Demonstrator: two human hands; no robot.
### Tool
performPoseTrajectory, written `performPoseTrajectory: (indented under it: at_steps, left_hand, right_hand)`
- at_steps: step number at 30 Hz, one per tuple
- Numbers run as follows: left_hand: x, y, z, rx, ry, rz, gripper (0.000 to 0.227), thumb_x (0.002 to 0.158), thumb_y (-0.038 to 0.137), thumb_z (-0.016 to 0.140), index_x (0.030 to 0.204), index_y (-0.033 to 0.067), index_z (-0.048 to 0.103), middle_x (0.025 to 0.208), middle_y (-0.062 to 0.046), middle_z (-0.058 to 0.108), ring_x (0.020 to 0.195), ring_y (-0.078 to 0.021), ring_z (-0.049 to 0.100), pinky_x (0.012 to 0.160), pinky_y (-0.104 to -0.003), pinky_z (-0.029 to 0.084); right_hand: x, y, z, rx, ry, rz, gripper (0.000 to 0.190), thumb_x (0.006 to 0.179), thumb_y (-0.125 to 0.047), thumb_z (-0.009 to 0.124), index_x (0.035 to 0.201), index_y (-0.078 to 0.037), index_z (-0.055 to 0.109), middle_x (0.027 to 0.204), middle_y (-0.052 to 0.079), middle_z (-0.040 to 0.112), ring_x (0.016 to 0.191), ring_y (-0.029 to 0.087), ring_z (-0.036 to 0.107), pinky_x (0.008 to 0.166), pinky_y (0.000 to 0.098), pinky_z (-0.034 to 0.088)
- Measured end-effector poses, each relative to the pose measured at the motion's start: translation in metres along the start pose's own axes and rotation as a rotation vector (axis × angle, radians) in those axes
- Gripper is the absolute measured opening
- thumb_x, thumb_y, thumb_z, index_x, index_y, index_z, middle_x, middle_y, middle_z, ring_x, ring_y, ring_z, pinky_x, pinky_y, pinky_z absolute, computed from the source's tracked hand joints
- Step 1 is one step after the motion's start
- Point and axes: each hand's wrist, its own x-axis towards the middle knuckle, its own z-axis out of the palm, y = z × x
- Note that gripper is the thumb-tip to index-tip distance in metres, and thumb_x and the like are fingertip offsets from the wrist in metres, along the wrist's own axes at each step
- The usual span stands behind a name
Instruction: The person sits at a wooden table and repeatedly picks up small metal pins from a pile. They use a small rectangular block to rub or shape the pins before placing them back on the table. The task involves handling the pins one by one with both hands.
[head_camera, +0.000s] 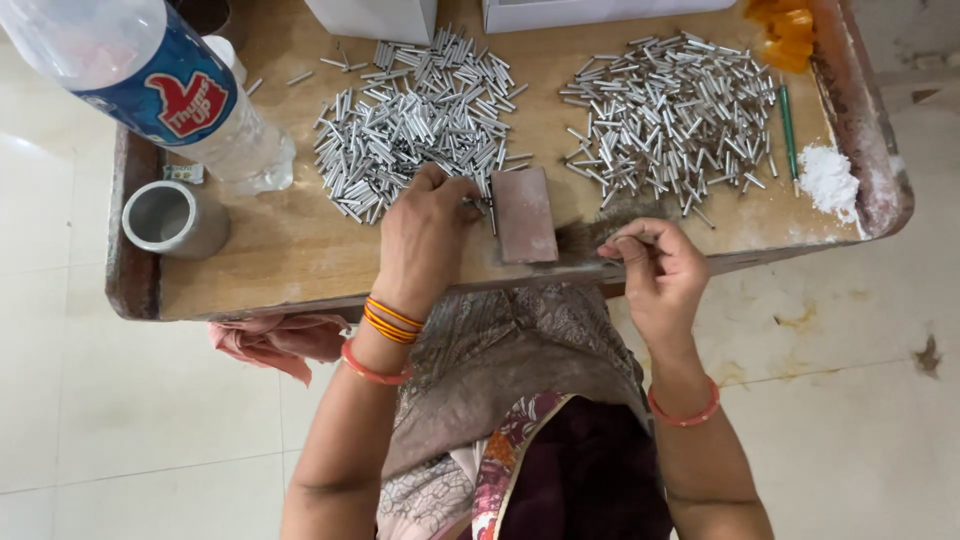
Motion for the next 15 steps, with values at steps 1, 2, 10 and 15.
performPoseTrajectory:
  at_steps: [1, 2, 10, 15]
  left_hand:
    - [0.001, -0.004, 0.001, -0.007, -0.005, 0.008, 0.018, 0.080, 0.008, 0.077, 0.097, 0.0116, 0.074, 0.093, -0.011, 0.064, 0.080, -0.0326, 0.067, 0.067, -0.045, 0.053]
    - [0.002, -0.007, 0.002, 0.005, -0.022, 0.055, 0.015, 0.082, 0.008, 0.077, 0.096, 0.0110, 0.073, 0.093, -0.010, 0.064, 0.082, -0.0329, 0.067, 0.068, -0.045, 0.053]
    - [-0.003, -0.013, 0.006, -0.019, -0.037, 0.015, 0.012, 0.088, 0.010, 0.075, 0.095, 0.0046, 0.066, 0.093, -0.012, 0.063, 0.083, -0.0317, 0.065, 0.070, -0.044, 0.052]
    - [-0.010, -0.007, 0.014, 0.091, 0.100, 0.080, 0.016, 0.089, 0.012, 0.076, 0.090, 0.0029, 0.063, 0.092, -0.017, 0.062, 0.081, -0.0383, 0.063, 0.067, -0.047, 0.050]
  right_hand:
    - [-0.001, 0.001, 0.000, -0.007, 0.010, -0.001, 0.004, 0.107, 0.001, 0.063, 0.110, 0.005, 0.062, 0.096, 0.007, 0.070, 0.087, 0.013, 0.071, 0.084, 0.0271, 0.060]
    - [-0.002, 0.002, -0.001, -0.007, 0.013, 0.012, 0.005, 0.106, 0.001, 0.064, 0.109, 0.005, 0.062, 0.095, 0.007, 0.069, 0.087, 0.013, 0.071, 0.083, 0.0271, 0.060]
    - [0.000, -0.003, 0.003, -0.042, 0.006, -0.028, 0.005, 0.103, 0.003, 0.067, 0.107, 0.005, 0.064, 0.095, 0.007, 0.070, 0.086, 0.013, 0.072, 0.082, 0.0274, 0.061]
    - [0.001, -0.001, -0.001, -0.017, -0.048, -0.058, 0.006, 0.102, 0.004, 0.066, 0.108, 0.005, 0.063, 0.102, 0.010, 0.073, 0.093, 0.014, 0.072, 0.086, 0.0267, 0.060]
